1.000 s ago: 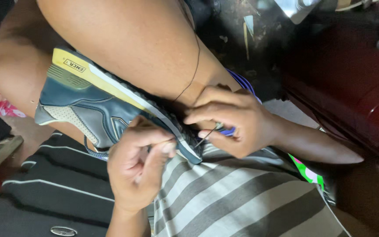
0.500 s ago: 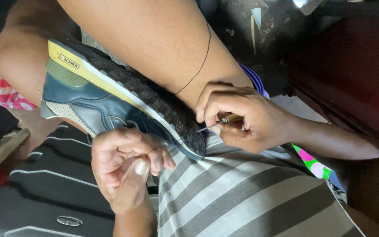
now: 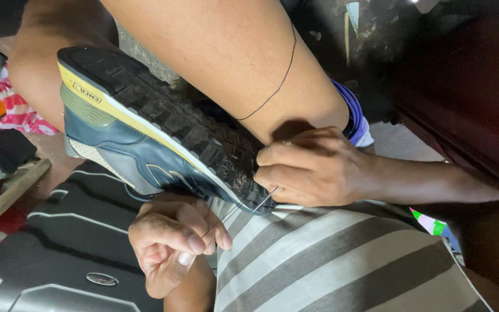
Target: The person sits on the floor and sews a blue and white sneaker using a needle and thread. They repeatedly pass the needle through the shoe's upper material, pulling the thread tight to secure the stitching.
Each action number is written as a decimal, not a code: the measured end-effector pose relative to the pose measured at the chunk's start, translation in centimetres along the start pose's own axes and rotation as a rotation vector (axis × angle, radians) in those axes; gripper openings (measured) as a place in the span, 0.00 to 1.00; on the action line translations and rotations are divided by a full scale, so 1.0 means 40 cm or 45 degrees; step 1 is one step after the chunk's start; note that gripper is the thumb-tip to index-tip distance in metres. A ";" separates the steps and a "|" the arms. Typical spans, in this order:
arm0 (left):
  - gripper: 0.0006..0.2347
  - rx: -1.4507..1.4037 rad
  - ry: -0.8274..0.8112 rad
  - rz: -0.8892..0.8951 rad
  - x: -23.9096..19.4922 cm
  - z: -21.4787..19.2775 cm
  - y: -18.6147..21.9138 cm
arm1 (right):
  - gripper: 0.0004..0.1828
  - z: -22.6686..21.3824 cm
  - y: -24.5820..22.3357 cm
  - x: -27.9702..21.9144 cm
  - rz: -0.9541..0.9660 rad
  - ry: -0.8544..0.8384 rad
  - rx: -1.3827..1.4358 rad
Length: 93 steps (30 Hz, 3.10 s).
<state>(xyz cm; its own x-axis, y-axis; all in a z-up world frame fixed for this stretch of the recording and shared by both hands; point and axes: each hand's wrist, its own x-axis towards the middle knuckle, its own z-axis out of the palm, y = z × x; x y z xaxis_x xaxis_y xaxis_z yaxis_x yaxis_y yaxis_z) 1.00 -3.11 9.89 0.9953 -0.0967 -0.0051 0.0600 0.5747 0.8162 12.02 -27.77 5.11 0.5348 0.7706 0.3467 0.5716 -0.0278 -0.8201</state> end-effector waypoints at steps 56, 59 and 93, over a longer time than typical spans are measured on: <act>0.04 1.471 0.931 -0.292 0.030 -0.054 0.071 | 0.26 -0.092 -0.015 -0.072 0.728 0.176 1.097; 0.05 1.540 0.230 -0.474 0.032 -0.130 0.042 | 0.36 -0.045 -0.040 -0.049 0.779 0.065 1.038; 0.10 1.698 0.047 -0.436 -0.019 -0.154 -0.014 | 0.63 -0.088 -0.031 0.037 1.204 -0.686 0.260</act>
<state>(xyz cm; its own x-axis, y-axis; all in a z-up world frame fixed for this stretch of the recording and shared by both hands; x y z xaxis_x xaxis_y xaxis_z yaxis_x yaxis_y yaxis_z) 0.69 1.63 5.88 0.9483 -0.0408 -0.3147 0.2035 -0.6828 0.7017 14.28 -28.83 8.26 0.3327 0.6719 -0.6618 -0.0642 -0.6840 -0.7267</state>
